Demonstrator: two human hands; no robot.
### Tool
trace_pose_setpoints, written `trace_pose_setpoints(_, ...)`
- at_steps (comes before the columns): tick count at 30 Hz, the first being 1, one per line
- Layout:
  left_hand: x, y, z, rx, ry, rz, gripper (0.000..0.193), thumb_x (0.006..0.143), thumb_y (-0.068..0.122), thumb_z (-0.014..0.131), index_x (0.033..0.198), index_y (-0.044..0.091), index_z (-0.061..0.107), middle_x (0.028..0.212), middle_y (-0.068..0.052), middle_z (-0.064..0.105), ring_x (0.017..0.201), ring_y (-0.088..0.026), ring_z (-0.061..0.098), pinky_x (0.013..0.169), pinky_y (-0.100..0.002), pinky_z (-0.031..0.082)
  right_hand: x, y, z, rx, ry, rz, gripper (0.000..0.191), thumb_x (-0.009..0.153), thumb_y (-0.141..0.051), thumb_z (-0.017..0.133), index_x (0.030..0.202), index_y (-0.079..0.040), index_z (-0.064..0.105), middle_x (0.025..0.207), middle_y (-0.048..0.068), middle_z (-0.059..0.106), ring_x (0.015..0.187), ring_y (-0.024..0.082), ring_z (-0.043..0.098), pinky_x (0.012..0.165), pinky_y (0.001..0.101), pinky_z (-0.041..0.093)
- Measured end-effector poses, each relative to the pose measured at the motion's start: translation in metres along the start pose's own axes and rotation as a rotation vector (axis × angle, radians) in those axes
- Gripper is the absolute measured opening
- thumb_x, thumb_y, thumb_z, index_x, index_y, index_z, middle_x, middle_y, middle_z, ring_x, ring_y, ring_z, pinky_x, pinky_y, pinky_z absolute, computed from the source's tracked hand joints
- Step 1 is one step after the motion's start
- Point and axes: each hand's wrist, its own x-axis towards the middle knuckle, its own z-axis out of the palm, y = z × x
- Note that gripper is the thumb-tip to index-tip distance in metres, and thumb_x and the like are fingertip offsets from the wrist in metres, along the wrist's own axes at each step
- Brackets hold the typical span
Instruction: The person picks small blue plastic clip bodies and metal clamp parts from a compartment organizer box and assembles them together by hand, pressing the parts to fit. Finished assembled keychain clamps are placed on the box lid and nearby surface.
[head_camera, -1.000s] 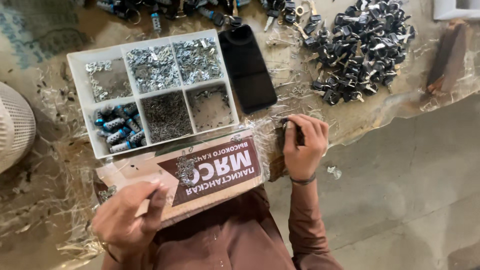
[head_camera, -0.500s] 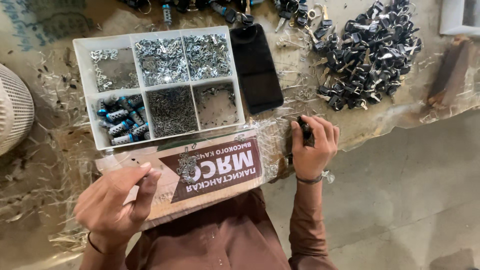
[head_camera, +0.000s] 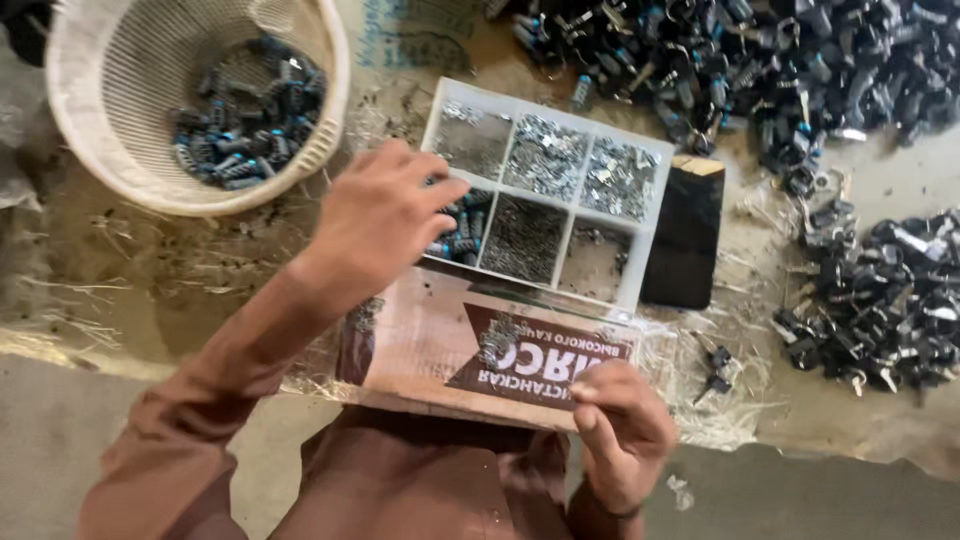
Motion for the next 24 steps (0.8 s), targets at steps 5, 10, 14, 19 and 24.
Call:
trace_pose_setpoints(5, 0.018, -0.005, 0.005, 0.157, -0.269, 0.038, 0.015, 0.087, 0.011, 0.066, 0.101, 0.013, 0.071, 0.096, -0.005, 0.069, 0.101, -0.024, 0.064, 0.091, -0.039, 0.048, 0.02, -0.009, 0.024, -0.04, -0.223, -0.102, 0.015, 0.082, 0.004, 0.077, 0.097, 0.001, 0.073, 0.095, 0.012, 0.071, 0.083, 0.016, 0.067, 0.067, 0.0245, 0.051)
trace_pose_setpoints(10, 0.033, -0.021, -0.005, 0.082, -0.206, 0.169, 0.036, 0.076, 0.006, 0.066, 0.111, 0.01, 0.072, 0.098, -0.007, 0.071, 0.1, -0.026, 0.065, 0.09, -0.04, 0.048, 0.046, -0.013, 0.045, -0.328, -0.218, -0.186, 0.014, 0.086, -0.007, 0.081, 0.098, -0.003, 0.074, 0.094, 0.01, 0.072, 0.084, 0.016, 0.071, 0.069, 0.0279, 0.056)
trace_pose_setpoints(14, 0.019, 0.002, -0.028, -0.212, 0.123, 0.194, 0.031, 0.094, 0.0, 0.064, 0.123, 0.007, 0.068, 0.109, -0.008, 0.072, 0.105, -0.023, 0.068, 0.098, -0.039, 0.052, 0.069, -0.009, 0.056, -0.464, -0.019, -0.357, 0.027, 0.09, -0.014, 0.08, 0.111, -0.003, 0.068, 0.103, 0.011, 0.071, 0.095, 0.018, 0.069, 0.08, 0.0299, 0.058)
trace_pose_setpoints(19, -0.006, 0.052, -0.027, -0.5, 0.157, 0.206, 0.045, 0.093, 0.004, 0.071, 0.136, 0.001, 0.061, 0.121, -0.009, 0.072, 0.109, -0.025, 0.072, 0.089, -0.036, 0.06, 0.077, -0.003, 0.06, 0.145, -0.175, 0.212, 0.041, 0.093, -0.012, 0.077, 0.129, 0.004, 0.064, 0.1, 0.012, 0.073, 0.084, 0.013, 0.068, 0.07, 0.0258, 0.055)
trace_pose_setpoints(24, -0.018, 0.072, -0.009, -0.627, 0.335, 0.005, 0.054, 0.091, 0.0, 0.08, 0.139, 0.001, 0.058, 0.132, -0.014, 0.068, 0.115, -0.027, 0.073, 0.091, -0.034, 0.061, 0.076, 0.013, 0.058, 0.514, -0.148, 0.346, 0.022, 0.098, -0.007, 0.074, 0.114, 0.004, 0.063, 0.106, 0.014, 0.069, 0.097, 0.016, 0.068, 0.087, 0.0286, 0.055)
